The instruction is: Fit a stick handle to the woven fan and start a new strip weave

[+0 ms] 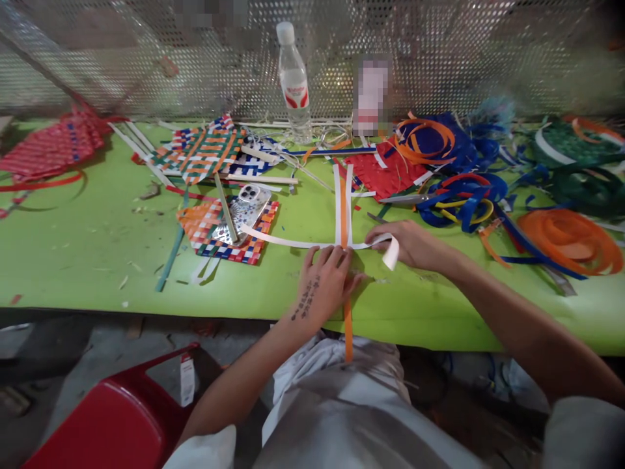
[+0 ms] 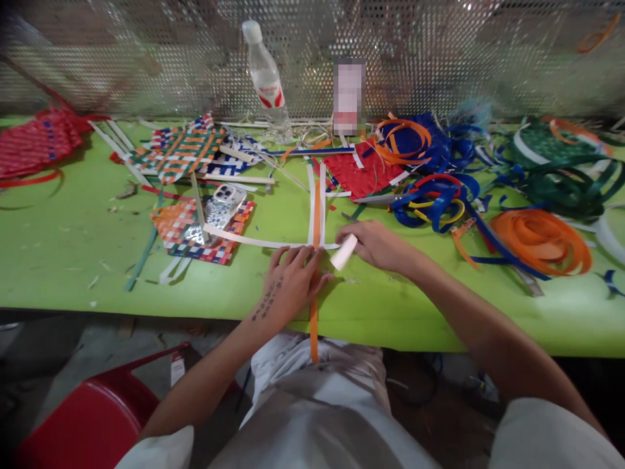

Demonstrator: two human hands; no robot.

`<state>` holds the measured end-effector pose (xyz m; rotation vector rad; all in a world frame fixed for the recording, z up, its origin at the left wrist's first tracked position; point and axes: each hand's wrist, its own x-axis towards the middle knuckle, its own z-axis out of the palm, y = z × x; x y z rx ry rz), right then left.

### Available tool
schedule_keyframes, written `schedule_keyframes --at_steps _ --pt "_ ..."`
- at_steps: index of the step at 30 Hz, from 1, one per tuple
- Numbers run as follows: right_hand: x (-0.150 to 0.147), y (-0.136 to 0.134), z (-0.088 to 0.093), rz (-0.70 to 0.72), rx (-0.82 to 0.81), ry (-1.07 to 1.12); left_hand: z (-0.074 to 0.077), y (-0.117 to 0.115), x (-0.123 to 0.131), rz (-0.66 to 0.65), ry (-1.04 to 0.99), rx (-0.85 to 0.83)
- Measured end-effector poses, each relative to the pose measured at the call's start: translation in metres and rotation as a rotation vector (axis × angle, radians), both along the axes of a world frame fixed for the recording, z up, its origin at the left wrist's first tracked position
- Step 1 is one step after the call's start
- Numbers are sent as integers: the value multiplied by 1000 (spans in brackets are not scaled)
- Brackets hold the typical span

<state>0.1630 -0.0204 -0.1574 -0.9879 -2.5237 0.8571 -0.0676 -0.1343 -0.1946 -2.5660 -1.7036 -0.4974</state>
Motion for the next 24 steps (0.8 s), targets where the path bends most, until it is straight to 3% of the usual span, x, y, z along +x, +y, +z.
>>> schedule_keyframes --at_steps 3,7,11,18,24 --pt "-9 15 0 62 -52 -27 1 0 0 -1 -2 -2" --pt "-22 25 -8 4 -137 -47 4 0 1 -5 -1 -22" --pt "-28 20 -16 -51 -147 34 7 0 2 -2 22 -24" --pt "-31 4 -21 -280 -378 227 6 -1 3 8 24 -42" --pt "-37 0 -25 -345 -327 231 7 -1 2 6 27 -56"
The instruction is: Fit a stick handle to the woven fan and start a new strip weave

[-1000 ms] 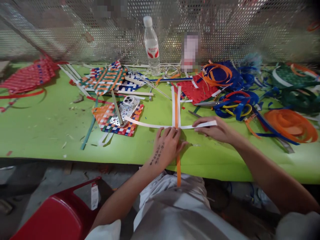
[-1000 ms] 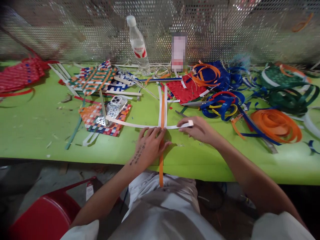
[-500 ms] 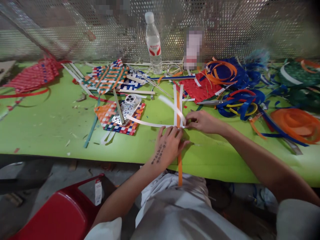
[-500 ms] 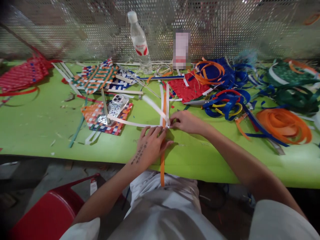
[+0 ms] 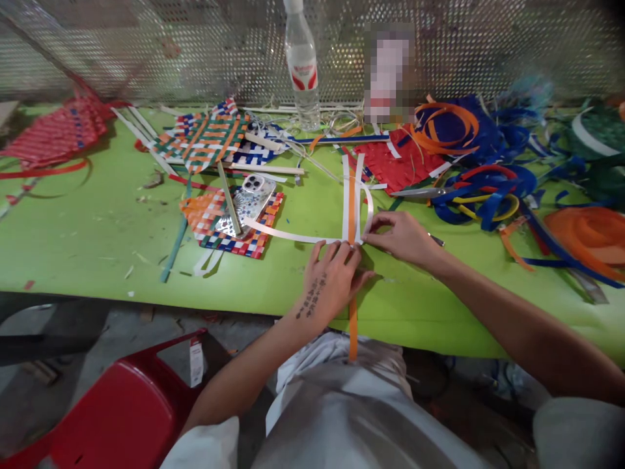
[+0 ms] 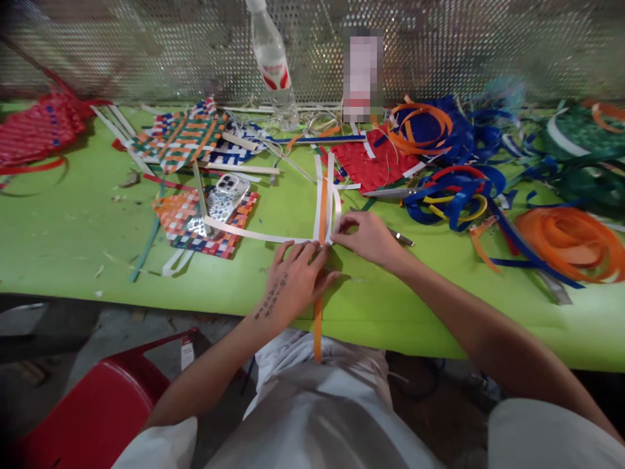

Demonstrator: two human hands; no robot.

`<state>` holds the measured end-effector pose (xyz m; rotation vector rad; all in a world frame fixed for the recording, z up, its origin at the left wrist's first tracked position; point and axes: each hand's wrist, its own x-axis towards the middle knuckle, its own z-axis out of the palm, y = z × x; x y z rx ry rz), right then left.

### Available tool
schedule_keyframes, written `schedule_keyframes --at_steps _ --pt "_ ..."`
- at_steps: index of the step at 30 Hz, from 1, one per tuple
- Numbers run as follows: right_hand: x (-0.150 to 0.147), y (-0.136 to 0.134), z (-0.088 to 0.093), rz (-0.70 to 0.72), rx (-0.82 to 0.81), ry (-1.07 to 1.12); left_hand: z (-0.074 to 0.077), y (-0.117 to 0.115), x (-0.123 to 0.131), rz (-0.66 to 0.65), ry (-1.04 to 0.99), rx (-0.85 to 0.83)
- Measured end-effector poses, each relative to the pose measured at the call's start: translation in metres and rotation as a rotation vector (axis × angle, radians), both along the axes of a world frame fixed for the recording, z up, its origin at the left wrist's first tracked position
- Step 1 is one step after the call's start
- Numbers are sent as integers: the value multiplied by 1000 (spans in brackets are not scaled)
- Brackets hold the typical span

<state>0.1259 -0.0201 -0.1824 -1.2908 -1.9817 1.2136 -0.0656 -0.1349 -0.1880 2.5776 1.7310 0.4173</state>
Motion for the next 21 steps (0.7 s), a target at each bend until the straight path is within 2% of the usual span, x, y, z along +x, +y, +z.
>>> schedule_keyframes --at_steps 12,17,19,21 --pt "-2 0 0 -44 63 -82 0 -1 -1 -17 -11 -9" --pt "12 13 7 110 -110 -68 0 0 -1 -10 -24 -4" --pt "15 17 10 146 -91 -81 0 0 -1 -12 -36 -2" --pt "15 17 10 121 -44 -97 0 -1 -1 -15 -42 6"
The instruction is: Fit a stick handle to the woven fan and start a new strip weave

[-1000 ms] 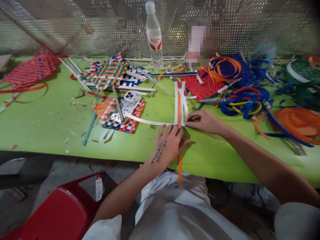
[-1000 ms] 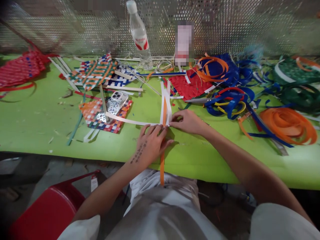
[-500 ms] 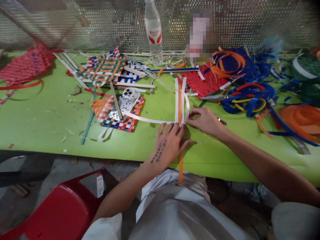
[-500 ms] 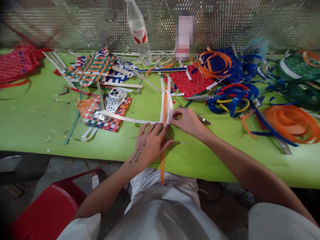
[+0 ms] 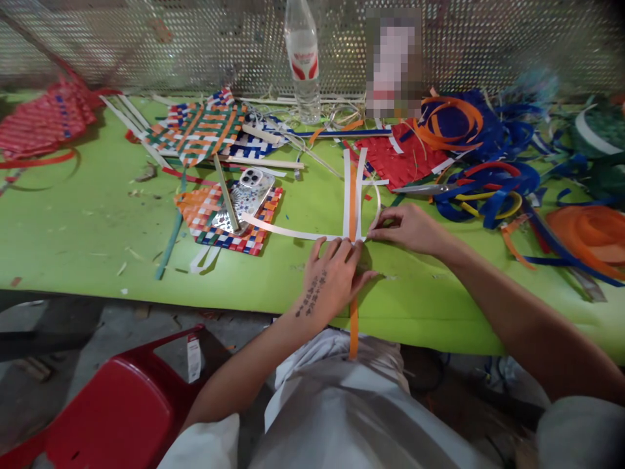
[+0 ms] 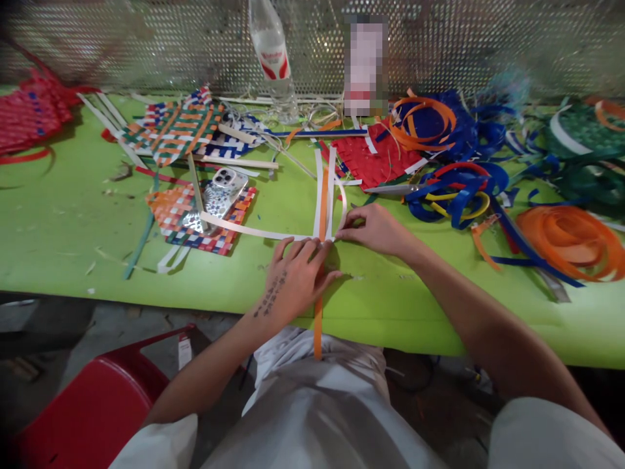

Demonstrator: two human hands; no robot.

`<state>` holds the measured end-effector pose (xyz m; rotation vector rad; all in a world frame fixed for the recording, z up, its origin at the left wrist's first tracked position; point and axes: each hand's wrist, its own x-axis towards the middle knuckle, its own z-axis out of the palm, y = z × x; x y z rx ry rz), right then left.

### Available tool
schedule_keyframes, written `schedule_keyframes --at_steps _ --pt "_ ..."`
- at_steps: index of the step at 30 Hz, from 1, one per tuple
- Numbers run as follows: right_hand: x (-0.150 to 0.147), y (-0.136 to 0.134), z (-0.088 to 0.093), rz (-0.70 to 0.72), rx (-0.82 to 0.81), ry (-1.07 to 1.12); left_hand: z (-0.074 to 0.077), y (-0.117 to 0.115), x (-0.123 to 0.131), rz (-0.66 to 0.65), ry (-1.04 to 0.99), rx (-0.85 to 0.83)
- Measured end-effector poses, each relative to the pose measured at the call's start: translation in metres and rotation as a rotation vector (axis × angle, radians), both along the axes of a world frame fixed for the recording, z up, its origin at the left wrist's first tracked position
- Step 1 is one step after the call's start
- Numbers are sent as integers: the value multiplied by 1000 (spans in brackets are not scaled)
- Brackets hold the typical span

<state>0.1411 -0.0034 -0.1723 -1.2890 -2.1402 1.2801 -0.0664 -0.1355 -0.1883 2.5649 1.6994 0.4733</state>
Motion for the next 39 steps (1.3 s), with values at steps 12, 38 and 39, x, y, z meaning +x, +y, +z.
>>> schedule_keyframes --at_steps 12,38,39 --pt "-16 -16 -9 -181 149 -122 -1 -2 0 4 0 14" --pt "-21 -22 -1 -212 157 -162 4 -3 1 13 -7 -32" --pt "-20 -21 -2 -210 155 -166 3 -3 1 13 -5 -32"
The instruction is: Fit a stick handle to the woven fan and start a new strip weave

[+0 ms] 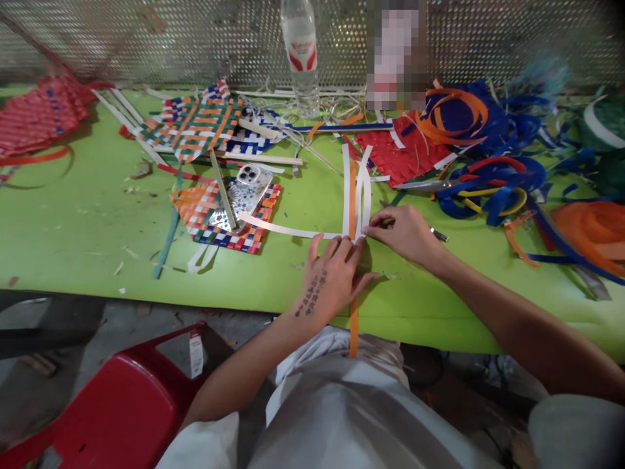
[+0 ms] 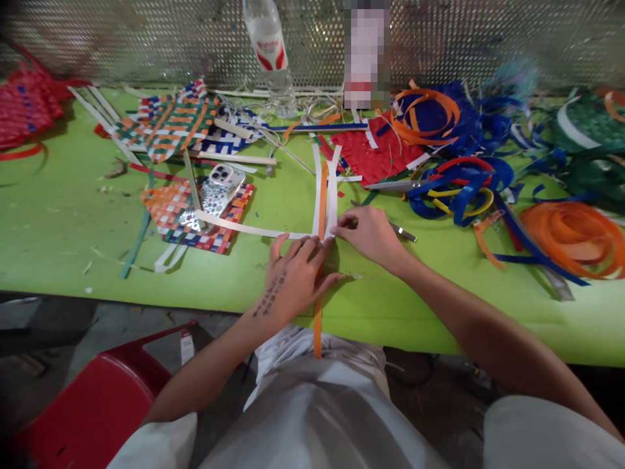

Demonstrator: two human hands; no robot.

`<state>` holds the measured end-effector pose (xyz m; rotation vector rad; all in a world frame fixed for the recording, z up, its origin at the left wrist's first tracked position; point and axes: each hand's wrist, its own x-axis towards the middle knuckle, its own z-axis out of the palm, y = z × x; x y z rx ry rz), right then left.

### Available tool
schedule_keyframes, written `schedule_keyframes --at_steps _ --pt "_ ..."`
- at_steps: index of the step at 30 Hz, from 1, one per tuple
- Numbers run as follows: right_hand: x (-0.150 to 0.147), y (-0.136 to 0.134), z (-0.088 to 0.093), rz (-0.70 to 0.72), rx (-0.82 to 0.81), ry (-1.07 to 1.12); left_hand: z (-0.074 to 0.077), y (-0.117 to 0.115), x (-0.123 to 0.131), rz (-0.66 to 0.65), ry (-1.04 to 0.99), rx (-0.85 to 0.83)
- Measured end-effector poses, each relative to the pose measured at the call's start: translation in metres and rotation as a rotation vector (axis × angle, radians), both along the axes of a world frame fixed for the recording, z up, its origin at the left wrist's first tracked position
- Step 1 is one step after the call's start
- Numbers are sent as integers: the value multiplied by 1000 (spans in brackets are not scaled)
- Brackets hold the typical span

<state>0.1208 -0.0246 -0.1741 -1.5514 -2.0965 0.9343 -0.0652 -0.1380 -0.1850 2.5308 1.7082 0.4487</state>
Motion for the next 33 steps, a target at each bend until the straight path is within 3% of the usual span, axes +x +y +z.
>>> schedule_keyframes --at_steps 20,33 --pt "-4 -5 6 -12 24 -63 1 0 1 -3 29 8" --pt "-1 -9 1 -16 103 -61 2 2 1 -30 79 54"
